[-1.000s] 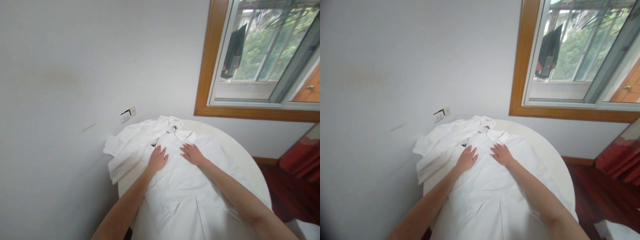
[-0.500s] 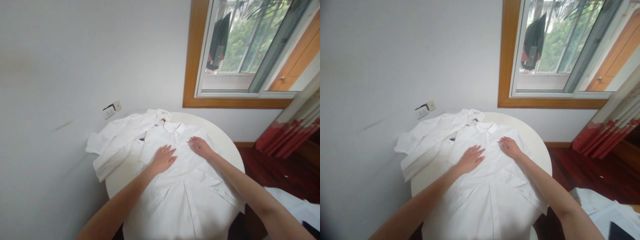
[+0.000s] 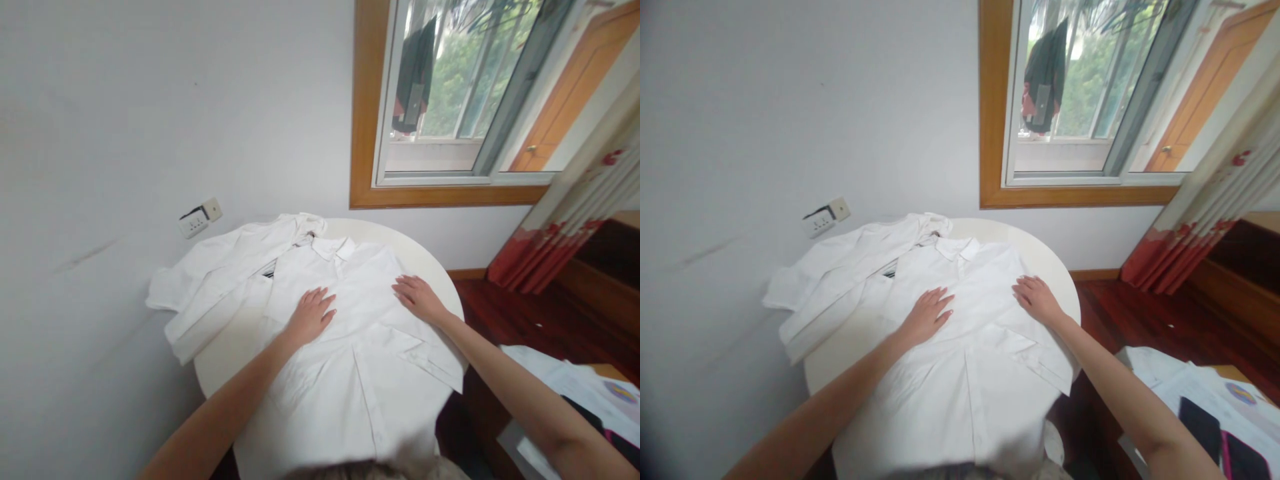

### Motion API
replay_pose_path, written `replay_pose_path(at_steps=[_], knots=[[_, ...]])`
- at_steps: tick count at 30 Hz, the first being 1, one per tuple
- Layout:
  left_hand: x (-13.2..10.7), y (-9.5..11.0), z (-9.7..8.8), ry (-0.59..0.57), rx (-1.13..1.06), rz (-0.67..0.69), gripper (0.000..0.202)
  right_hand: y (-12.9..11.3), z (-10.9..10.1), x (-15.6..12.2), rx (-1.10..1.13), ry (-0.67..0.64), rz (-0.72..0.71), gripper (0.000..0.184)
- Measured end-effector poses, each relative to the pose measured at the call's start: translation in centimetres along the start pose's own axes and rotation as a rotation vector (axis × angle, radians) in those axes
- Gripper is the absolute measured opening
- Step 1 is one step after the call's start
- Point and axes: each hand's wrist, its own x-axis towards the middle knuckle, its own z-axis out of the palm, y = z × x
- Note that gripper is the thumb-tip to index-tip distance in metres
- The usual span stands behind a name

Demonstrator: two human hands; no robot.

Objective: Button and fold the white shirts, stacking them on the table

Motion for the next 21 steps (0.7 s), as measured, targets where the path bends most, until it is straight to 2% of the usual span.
replay_pose_path(at_steps=[2, 5, 8, 11, 13, 17, 21], knots=[[0.2, 1.6, -1.0, -0.001, -0.042, 0.072, 0.032, 0.1, -1.2, -0.9, 0.008, 0.001, 0.045, 0.034], [0.6, 5.1, -2.1, -0.056, -0.147, 0.261, 0.026, -0.7, -2.7, -2.3, 0.028, -0.066, 0.093, 0.035], [1.1, 8.5, -1.9, -0.095, -0.183, 0.420, 0.030, -1.7, -3.3, -3.1, 0.031, -0.108, 0.124, 0.033], [1.3, 10.5, -1.1, -0.088, -0.117, 0.486, 0.022, -2.2, -3.0, -3.3, 0.016, -0.129, 0.130, 0.030], [1.3, 11.1, -0.7, -0.065, -0.050, 0.529, 0.017, -2.4, -2.7, -3.3, -0.010, -0.134, 0.122, 0.028], [0.7, 11.1, -0.5, 0.011, -0.005, 0.644, 0.020, -2.2, -2.0, -3.3, -0.029, -0.107, 0.124, 0.027], [0.2, 10.8, -0.3, 0.063, -0.041, 0.658, 0.024, -2.0, -1.6, -3.4, 0.005, -0.081, 0.138, 0.031]])
